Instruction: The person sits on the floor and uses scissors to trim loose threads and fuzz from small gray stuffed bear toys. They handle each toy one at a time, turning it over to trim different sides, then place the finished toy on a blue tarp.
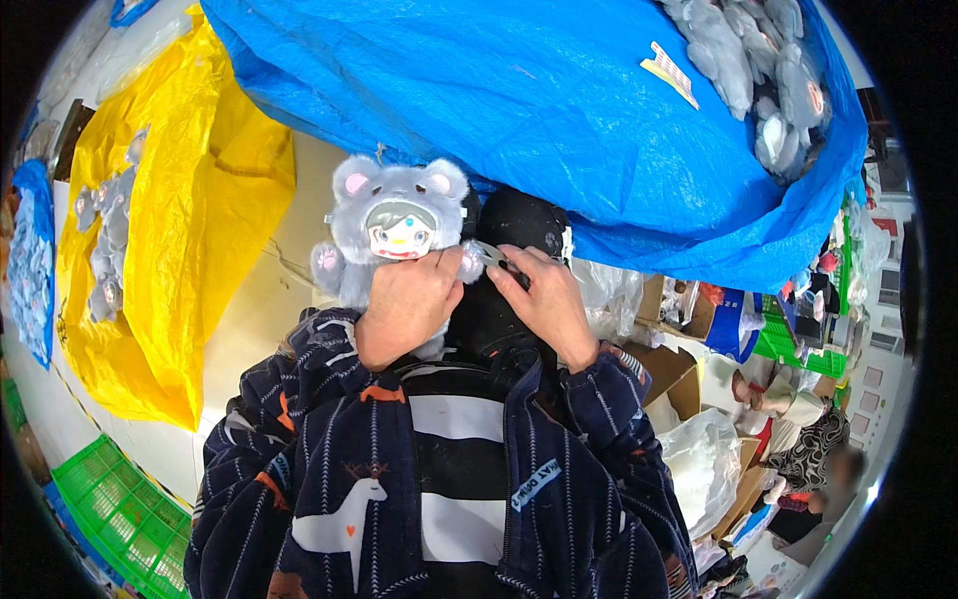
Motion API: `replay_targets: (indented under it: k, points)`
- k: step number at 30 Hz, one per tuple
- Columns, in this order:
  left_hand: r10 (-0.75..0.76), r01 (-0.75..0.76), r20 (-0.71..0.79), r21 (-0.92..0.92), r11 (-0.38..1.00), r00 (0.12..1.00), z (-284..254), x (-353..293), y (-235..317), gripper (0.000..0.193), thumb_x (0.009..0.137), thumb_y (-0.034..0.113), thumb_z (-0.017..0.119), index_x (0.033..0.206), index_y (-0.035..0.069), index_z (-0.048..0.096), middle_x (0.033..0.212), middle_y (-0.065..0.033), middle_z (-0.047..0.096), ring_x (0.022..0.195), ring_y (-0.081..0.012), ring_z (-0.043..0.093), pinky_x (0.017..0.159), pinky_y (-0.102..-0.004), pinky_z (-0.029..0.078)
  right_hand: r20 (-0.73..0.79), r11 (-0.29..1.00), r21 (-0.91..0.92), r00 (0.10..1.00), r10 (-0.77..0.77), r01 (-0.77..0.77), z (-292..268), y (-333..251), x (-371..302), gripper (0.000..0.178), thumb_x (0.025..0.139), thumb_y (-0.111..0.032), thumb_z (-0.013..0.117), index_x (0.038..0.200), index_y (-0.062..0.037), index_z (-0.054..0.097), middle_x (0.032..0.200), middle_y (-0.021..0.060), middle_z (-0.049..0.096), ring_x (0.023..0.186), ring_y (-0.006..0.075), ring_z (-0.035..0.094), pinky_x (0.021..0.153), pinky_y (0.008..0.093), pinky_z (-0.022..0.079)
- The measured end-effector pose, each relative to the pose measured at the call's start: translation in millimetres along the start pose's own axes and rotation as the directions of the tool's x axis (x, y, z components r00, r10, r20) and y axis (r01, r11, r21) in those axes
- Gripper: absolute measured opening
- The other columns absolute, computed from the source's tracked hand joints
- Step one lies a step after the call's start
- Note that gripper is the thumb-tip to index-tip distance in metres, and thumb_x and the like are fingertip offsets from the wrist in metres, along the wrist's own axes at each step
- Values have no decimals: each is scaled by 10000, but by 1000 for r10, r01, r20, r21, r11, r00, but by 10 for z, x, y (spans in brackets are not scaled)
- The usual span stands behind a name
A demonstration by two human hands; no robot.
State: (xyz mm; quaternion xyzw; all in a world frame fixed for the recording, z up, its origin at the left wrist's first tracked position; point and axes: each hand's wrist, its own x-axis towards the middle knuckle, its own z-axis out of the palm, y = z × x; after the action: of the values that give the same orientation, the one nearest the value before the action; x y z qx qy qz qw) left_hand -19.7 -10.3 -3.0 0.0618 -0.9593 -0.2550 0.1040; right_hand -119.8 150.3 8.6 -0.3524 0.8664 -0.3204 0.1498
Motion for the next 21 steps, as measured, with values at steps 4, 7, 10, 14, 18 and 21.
replay_targets:
  k: [4, 7, 10, 14, 18, 21]
  points:
    - [24, -24, -40, 10, 1000, 999, 19, -13, -9, 300, 698, 168, 648, 979, 76, 599, 740, -98, 631, 619, -286, 618, 541, -383, 495, -61, 990, 78, 992, -109, 114, 109, 71, 117, 304, 843, -268, 622, 1019, -20, 622, 755, 106, 594, 620, 281, 587, 533, 359, 452]
    - [28, -27, -38, 5, 1000, 999, 7, -5, -8, 294, 707, 165, 643, 982, 68, 599, 739, -97, 628, 624, -276, 619, 541, -374, 493, -38, 699, 701, 971, 235, -142, 264, 138, 55, 315, 884, -290, 589, 1027, -10, 614, 691, 23, 530, 527, 146, 488, 467, 278, 373]
    - [35, -35, -12, -1, 999, 999, -13, -15, -18, 286, 726, 156, 632, 987, 43, 598, 746, -103, 628, 640, -261, 624, 546, -361, 491, 51, 210, 965, 897, 440, -158, 213, 149, 47, 352, 929, -323, 532, 1053, 1, 589, 669, -62, 412, 511, 20, 310, 451, 202, 250]
    - [28, -28, -14, 0, 1000, 1000, -22, -16, -2, 279, 728, 157, 630, 982, 46, 603, 740, -99, 632, 647, -258, 627, 550, -358, 492, -112, 607, 789, 948, 297, -97, 223, 127, 48, 301, 850, -224, 655, 1061, -17, 599, 707, -46, 480, 599, 27, 408, 532, 190, 342]
    - [12, -13, -45, -21, 1000, 999, 25, -15, -22, 295, 703, 188, 663, 974, 81, 613, 737, -89, 630, 630, -278, 621, 545, -379, 497, -164, 859, 511, 981, 104, -6, 451, 117, 154, 233, 796, -134, 701, 958, 2, 602, 708, -9, 533, 644, 89, 492, 587, 235, 415]
    - [15, -16, -53, -16, 1000, 998, 13, -23, -34, 306, 708, 196, 665, 986, 78, 617, 743, -94, 634, 628, -279, 621, 547, -380, 497, -197, 877, 477, 965, 175, -61, 480, 135, 185, 201, 844, -187, 657, 873, -1, 585, 643, -10, 513, 599, 101, 499, 546, 250, 406]
